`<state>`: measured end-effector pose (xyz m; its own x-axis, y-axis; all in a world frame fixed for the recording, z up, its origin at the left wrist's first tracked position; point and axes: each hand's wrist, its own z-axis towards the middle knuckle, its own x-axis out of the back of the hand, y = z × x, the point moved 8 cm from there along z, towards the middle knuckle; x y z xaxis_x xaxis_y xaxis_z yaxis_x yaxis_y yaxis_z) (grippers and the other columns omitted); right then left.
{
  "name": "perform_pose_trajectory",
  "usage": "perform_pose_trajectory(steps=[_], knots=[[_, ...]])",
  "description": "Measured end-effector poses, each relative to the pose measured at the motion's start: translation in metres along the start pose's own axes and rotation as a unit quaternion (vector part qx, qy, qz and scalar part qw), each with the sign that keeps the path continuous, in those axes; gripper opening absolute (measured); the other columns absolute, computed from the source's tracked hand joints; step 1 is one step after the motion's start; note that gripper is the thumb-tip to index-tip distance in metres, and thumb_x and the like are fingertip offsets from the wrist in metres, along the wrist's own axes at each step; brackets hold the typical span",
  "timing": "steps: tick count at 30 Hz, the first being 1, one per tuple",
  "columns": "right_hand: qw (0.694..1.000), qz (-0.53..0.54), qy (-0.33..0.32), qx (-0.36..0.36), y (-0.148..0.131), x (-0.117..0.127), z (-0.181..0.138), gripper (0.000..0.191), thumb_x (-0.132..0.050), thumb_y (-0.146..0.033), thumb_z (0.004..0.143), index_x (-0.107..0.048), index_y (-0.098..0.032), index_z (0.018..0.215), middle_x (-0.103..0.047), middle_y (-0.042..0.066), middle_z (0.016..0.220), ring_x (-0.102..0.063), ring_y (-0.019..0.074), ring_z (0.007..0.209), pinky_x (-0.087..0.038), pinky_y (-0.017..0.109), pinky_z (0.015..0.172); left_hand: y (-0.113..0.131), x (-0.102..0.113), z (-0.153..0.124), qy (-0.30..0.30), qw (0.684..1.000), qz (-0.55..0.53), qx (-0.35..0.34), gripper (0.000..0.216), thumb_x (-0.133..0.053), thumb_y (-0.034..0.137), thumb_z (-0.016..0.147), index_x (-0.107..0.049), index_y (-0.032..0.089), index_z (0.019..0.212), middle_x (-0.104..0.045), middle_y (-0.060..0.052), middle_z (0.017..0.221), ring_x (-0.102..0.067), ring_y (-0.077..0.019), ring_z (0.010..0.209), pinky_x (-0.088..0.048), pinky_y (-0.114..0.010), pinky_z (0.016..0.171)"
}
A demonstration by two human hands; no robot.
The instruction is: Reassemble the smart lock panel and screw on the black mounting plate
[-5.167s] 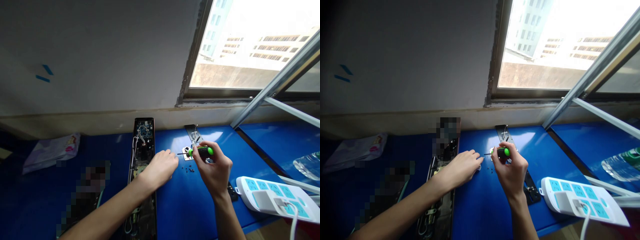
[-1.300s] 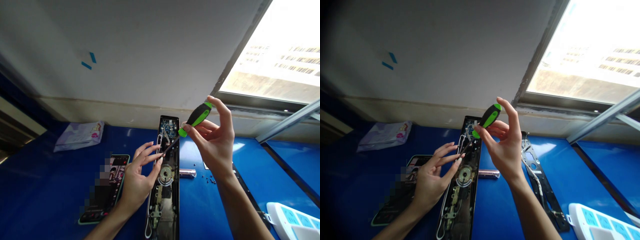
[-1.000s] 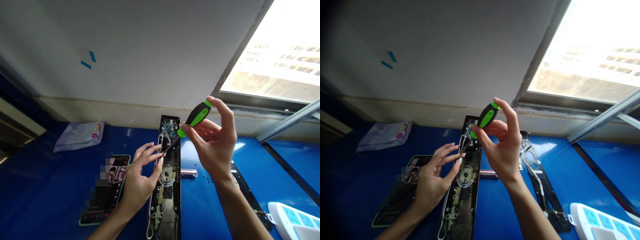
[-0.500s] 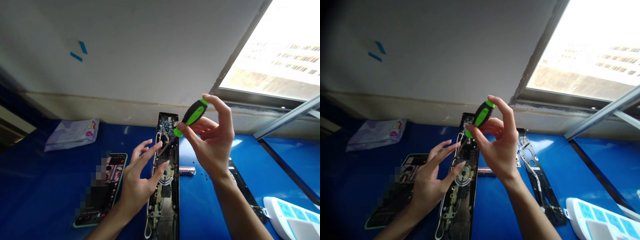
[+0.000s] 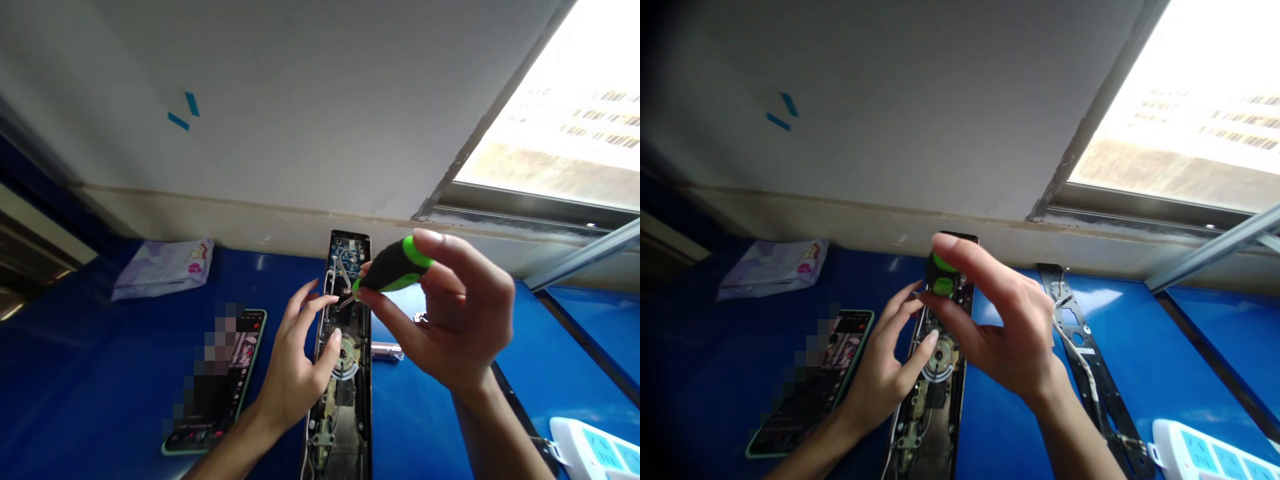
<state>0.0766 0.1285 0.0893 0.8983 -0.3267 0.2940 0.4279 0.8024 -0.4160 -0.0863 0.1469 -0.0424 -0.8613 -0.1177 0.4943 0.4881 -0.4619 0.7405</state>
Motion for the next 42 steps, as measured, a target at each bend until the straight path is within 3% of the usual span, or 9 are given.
perform_pose_trajectory(steps=[10,17,19,22,24,30,34,36,42], knots=[[0.996,0.042,-0.013,0.082,0.002,-0.013,-0.006,0.089,-0.082,0.002,0.083,-0.050,-0.033,0.158,-0.075,0.003,0.137,-0.080,0.0188,0.102,-0.072,0.034,0.086,-0.001,0.000,-0.001,-0.004,1.000,-0.002,0.018,0.027,-0.059,0.025,0.099,-0.067,0.026,0.124,-0.056,-0.012,0.155,-0.057,-0.0310,0.144,-0.047,-0.054,0.122],[0.998,0.020,-0.040,0.037,0.005,-0.016,-0.002,0.070,-0.087,-0.014,0.086,-0.062,-0.037,0.147,-0.080,0.000,0.103,-0.074,0.0164,0.075,-0.067,0.031,0.066,-0.012,-0.007,-0.004,-0.004,0.999,-0.034,0.033,0.037,-0.061,0.026,0.099,-0.064,0.028,0.136,-0.062,-0.009,0.153,-0.057,-0.0306,0.146,-0.048,-0.050,0.122],[0.998,0.029,-0.040,0.033,0.005,-0.015,-0.001,0.071,-0.085,-0.013,0.086,-0.061,-0.037,0.148,-0.079,0.002,0.111,-0.077,0.0190,0.086,-0.069,0.033,0.074,-0.015,-0.010,-0.005,-0.008,0.997,-0.061,0.045,0.037,-0.061,0.027,0.100,-0.064,0.029,0.137,-0.065,-0.007,0.151,-0.058,-0.0296,0.145,-0.049,-0.048,0.122],[0.995,0.084,-0.054,0.026,0.003,-0.016,0.000,0.065,-0.067,-0.006,0.096,-0.055,-0.031,0.154,-0.071,0.010,0.141,-0.072,0.0295,0.126,-0.067,0.049,0.100,-0.017,-0.011,-0.005,0.004,0.993,-0.103,0.055,0.033,-0.060,0.027,0.101,-0.066,0.029,0.134,-0.068,-0.005,0.148,-0.064,-0.0266,0.139,-0.054,-0.042,0.117],[0.993,0.106,-0.047,0.018,0.003,-0.015,0.002,0.060,-0.059,-0.003,0.098,-0.057,-0.028,0.153,-0.069,0.011,0.145,-0.069,0.0315,0.132,-0.065,0.054,0.105,-0.016,-0.010,-0.003,0.017,0.990,-0.126,0.059,0.032,-0.061,0.026,0.101,-0.067,0.028,0.132,-0.069,-0.006,0.146,-0.068,-0.0250,0.134,-0.057,-0.038,0.112],[0.999,0.018,0.004,0.034,-0.005,-0.002,0.008,0.054,-0.084,-0.015,0.087,-0.072,-0.034,0.136,-0.068,0.005,0.113,-0.072,0.0192,0.092,-0.068,0.035,0.072,-0.017,-0.012,-0.003,0.019,0.982,-0.169,0.087,0.031,-0.062,0.027,0.100,-0.068,0.024,0.130,-0.073,-0.007,0.140,-0.075,-0.0239,0.121,-0.061,-0.035,0.105],[0.997,0.043,-0.058,0.003,-0.005,-0.007,0.009,0.048,-0.055,-0.015,0.105,-0.063,-0.029,0.149,-0.067,0.011,0.145,-0.073,0.0272,0.120,-0.067,0.049,0.098,-0.017,-0.012,-0.003,0.027,0.981,-0.176,0.083,0.029,-0.063,0.027,0.099,-0.069,0.024,0.127,-0.074,-0.006,0.139,-0.073,-0.0237,0.124,-0.060,-0.034,0.107],[0.995,0.078,-0.053,-0.014,-0.004,-0.007,0.009,0.049,-0.052,-0.011,0.105,-0.064,-0.028,0.149,-0.070,0.010,0.145,-0.075,0.0277,0.121,-0.067,0.051,0.100,-0.018,-0.014,-0.004,0.024,0.980,-0.182,0.083,0.030,-0.062,0.027,0.100,-0.068,0.025,0.128,-0.072,-0.006,0.142,-0.072,-0.0235,0.127,-0.059,-0.034,0.109],[0.999,0.033,0.026,0.004,-0.003,0.001,0.011,0.044,-0.088,-0.017,0.085,-0.078,-0.033,0.125,-0.073,0.003,0.103,-0.072,0.0192,0.084,-0.067,0.038,0.068,-0.019,-0.014,-0.005,0.019,0.982,-0.167,0.086,0.028,-0.062,0.027,0.100,-0.069,0.026,0.127,-0.073,-0.006,0.141,-0.073,-0.0237,0.124,-0.059,-0.036,0.109]])
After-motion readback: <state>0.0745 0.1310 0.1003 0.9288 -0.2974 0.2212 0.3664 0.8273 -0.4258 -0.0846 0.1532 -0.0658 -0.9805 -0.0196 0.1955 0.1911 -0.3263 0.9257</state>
